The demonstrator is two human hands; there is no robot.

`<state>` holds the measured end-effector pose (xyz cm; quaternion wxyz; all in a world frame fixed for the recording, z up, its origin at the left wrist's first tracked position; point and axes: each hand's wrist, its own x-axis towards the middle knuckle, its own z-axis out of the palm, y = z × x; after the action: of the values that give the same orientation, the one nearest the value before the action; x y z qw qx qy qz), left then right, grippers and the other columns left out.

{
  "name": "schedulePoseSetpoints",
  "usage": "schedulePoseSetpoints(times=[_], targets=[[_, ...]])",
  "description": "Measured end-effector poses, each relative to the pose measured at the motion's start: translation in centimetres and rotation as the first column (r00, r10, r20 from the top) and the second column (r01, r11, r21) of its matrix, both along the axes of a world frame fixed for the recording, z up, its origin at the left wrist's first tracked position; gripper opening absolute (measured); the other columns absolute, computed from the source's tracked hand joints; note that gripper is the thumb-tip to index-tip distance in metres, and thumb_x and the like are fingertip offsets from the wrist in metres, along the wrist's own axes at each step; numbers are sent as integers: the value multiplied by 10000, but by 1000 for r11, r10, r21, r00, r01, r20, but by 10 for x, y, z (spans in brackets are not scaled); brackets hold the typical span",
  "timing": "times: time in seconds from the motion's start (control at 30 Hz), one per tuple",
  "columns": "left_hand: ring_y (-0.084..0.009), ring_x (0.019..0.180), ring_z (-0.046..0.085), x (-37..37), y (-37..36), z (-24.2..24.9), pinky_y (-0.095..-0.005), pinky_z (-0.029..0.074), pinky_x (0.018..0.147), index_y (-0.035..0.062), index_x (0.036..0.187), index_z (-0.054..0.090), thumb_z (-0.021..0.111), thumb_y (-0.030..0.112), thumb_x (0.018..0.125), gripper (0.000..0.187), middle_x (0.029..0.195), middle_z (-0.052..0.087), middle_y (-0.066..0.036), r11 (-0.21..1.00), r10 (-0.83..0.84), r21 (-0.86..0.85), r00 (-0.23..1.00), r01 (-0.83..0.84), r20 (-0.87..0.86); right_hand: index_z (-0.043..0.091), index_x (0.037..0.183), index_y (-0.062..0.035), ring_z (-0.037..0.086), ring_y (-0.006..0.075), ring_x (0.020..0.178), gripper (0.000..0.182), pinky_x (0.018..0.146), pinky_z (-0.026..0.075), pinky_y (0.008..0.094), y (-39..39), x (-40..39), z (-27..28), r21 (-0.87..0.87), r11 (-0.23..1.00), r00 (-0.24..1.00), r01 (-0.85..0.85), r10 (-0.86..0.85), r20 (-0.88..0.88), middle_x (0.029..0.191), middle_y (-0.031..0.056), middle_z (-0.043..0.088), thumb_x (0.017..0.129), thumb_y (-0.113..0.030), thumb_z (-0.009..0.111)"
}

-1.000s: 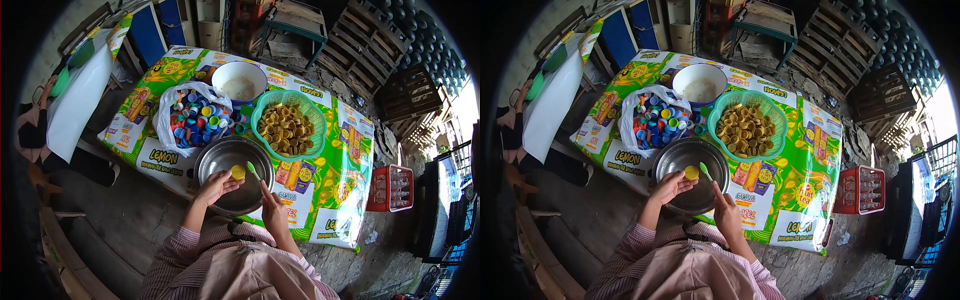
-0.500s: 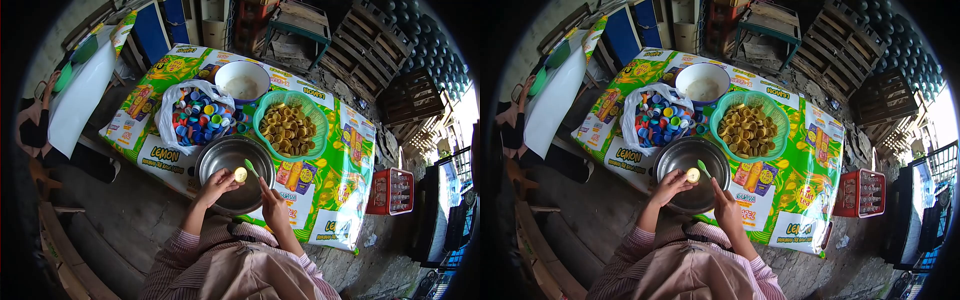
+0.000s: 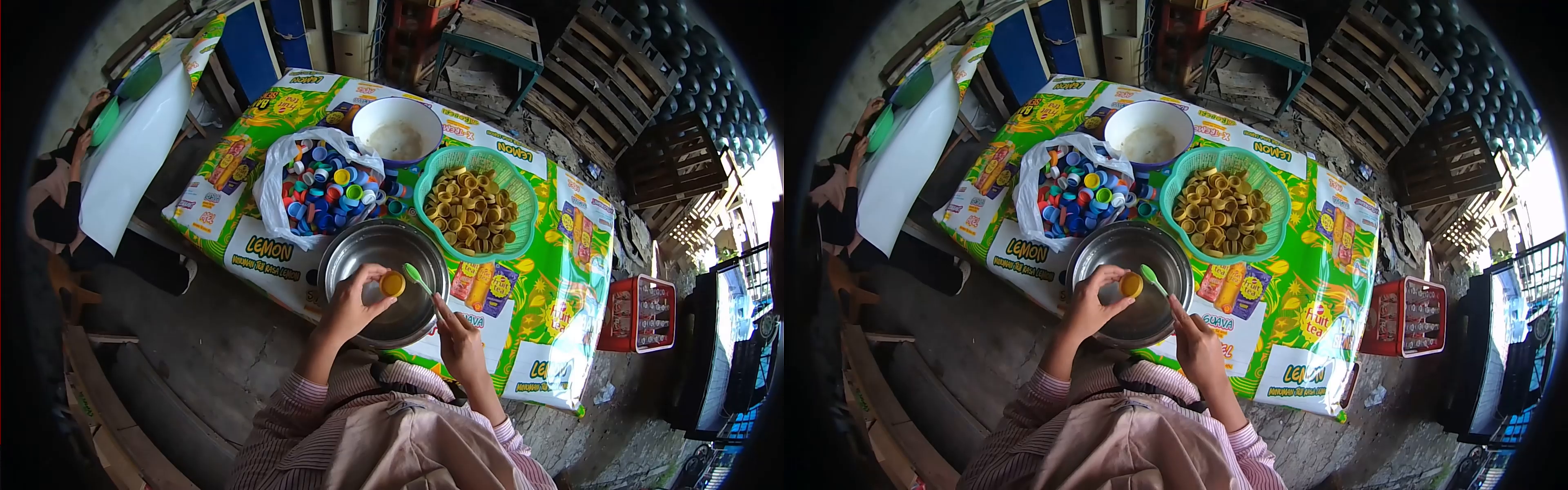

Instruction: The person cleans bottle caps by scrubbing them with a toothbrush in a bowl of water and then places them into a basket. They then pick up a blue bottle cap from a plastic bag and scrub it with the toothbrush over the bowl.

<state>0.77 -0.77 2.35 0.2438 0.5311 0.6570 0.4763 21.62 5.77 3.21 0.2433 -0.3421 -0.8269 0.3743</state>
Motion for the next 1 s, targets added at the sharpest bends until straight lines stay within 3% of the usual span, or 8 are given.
schedulePoseSetpoints(times=[0.03,0.1,0.13,0.2,0.6,0.73,0.83,1.0], targets=[[-272,1007,603,1,0,1,-351,469,863,24,1098,477,706,90,753,420,1056,614,-151,1000,2,-1,1000,-2,0,453,1321,-158,552,324,576,479,551,444,406,-1,1,1,-1,1000,1000,-2,2,0,695,164,540,862,-42,527],[-264,997,601,3,0,2,-359,461,877,40,1315,294,734,68,704,754,1053,614,-140,991,46,124,998,-52,46,452,1320,-146,554,323,581,478,553,442,400,-3,2,4,-21,1000,1000,-21,20,-19,692,168,533,862,-36,528],[-264,997,601,3,0,3,-359,461,877,40,1315,294,734,68,704,754,1053,614,-140,991,46,123,998,-52,47,452,1320,-146,554,323,581,478,553,442,400,-5,2,6,-22,1000,1000,-20,20,-18,692,168,533,862,-36,528],[-257,1001,596,1,1,6,-360,450,896,46,1405,94,722,37,692,950,1058,612,-131,990,31,142,998,-24,-52,451,1322,-152,549,317,573,485,546,440,394,-8,2,8,-24,999,998,-28,27,-50,689,165,528,860,-30,531],[-240,1014,599,2,0,24,-368,409,953,10,1414,-72,682,-2,717,1027,1084,610,-125,944,77,329,967,6,-241,460,1319,-176,522,286,541,517,510,421,365,-18,5,22,107,992,998,60,-58,-22,664,123,497,838,-16,559],[-240,1005,603,0,1,29,-370,411,951,5,1412,-79,675,-7,721,1023,1080,612,-129,940,76,342,962,19,-261,455,1323,-179,526,278,543,522,500,425,370,-23,8,28,159,986,997,49,-39,-65,670,110,497,836,-19,556],[-244,1005,603,1,3,31,-370,413,949,8,1412,-88,674,-14,715,1033,1081,611,-134,940,71,340,968,16,-242,420,1344,-179,537,281,552,540,496,440,399,-27,2,33,94,995,998,-35,30,49,709,106,512,838,-34,545],[-255,1013,598,1,4,35,-366,406,959,22,1413,-107,695,-16,672,1092,1065,622,-128,968,88,249,966,-26,-242,420,1345,-199,548,278,556,549,488,448,402,-31,-10,24,64,997,998,-48,46,33,705,96,521,834,-44,547]])
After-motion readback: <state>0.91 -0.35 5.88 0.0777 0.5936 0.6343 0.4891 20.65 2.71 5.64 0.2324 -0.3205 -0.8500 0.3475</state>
